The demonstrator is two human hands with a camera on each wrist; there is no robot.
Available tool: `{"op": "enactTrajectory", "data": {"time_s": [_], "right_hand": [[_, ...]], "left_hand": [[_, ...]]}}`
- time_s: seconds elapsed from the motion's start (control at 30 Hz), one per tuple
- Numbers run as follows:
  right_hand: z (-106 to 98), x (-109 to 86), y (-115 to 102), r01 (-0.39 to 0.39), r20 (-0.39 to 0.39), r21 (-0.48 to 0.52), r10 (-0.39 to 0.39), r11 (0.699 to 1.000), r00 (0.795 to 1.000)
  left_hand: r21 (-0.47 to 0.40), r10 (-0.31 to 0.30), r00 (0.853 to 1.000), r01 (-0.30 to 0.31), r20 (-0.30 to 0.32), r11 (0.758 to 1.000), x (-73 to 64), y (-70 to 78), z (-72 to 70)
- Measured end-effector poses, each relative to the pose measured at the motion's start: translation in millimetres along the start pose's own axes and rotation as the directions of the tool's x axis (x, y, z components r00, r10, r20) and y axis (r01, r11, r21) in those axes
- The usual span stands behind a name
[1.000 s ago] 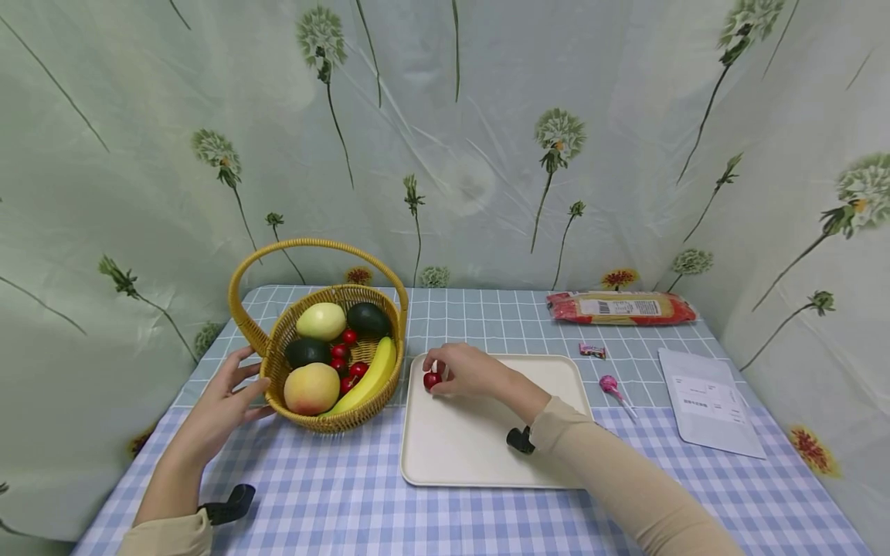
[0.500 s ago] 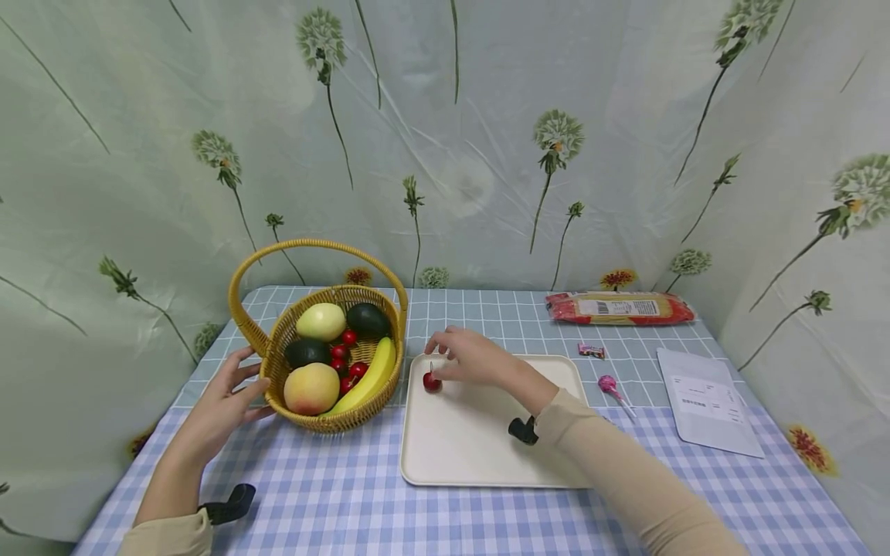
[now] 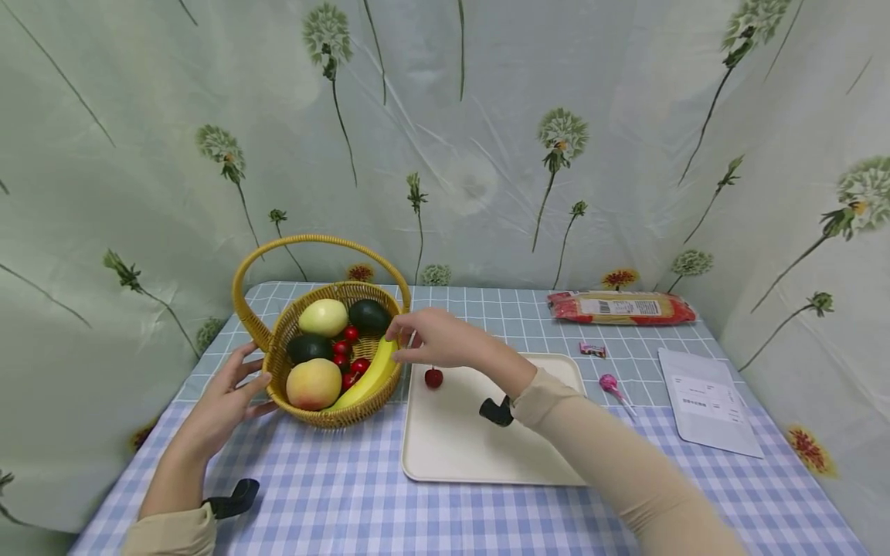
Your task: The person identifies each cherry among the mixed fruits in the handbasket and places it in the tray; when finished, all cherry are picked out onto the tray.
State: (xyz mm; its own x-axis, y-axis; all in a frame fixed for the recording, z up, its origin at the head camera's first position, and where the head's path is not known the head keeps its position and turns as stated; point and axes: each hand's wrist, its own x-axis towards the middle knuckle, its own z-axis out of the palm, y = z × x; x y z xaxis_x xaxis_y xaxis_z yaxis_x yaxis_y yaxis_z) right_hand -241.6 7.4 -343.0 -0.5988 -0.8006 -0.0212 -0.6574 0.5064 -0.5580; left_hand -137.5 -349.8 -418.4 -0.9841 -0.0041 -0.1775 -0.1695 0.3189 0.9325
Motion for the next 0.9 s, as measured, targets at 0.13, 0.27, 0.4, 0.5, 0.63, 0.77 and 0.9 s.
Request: {"op": "enactTrajectory", "data": {"time_s": [0.13,0.27,0.4,0.5,0.63,0.77,0.9], "right_hand": [[2.2,17.9,-11.3,0.015,0.027,-0.029,-0.014,0.999,1.000],[6.4,37.7,-18.7,0.004,0.050,-0.041,-0.002,0.999,0.999],[10.7,57.7,-26.0,-0.038,0.070,-0.025,0.039,0.999,0.997],[14.9,73.6,-31.0,-0.088,0.077,-0.040,0.091,0.995,0.993],[20.7,93.4,-33.9,-0.166,0.101,-0.105,0.177,0.981,0.979],[22.6,108.7,-33.7,-0.229,0.146,-0.146,0.249,0.963,0.957],[21.6,119.3,-32.2,-0.303,0.197,-0.082,0.314,0.949,0.929]], "left_hand": [[-0.014,0.006,1.000,-0.006,-0.006,1.000,0.4,-0.2,0.6],[-0.030,0.009,1.000,-0.009,-0.006,1.000,0.3,-1.6,0.8],[-0.046,0.010,1.000,-0.011,-0.011,0.999,-0.4,-2.8,1.4],[-0.058,0.013,1.000,-0.013,-0.012,0.998,-0.5,-3.9,1.0],[-0.072,0.012,1.000,-0.013,-0.010,0.997,0.3,-4.6,1.3],[-0.075,0.004,1.000,-0.005,-0.012,0.997,0.6,-4.8,1.6],[-0.072,-0.001,1.000,0.000,-0.015,0.997,0.9,-4.8,0.9]]}}
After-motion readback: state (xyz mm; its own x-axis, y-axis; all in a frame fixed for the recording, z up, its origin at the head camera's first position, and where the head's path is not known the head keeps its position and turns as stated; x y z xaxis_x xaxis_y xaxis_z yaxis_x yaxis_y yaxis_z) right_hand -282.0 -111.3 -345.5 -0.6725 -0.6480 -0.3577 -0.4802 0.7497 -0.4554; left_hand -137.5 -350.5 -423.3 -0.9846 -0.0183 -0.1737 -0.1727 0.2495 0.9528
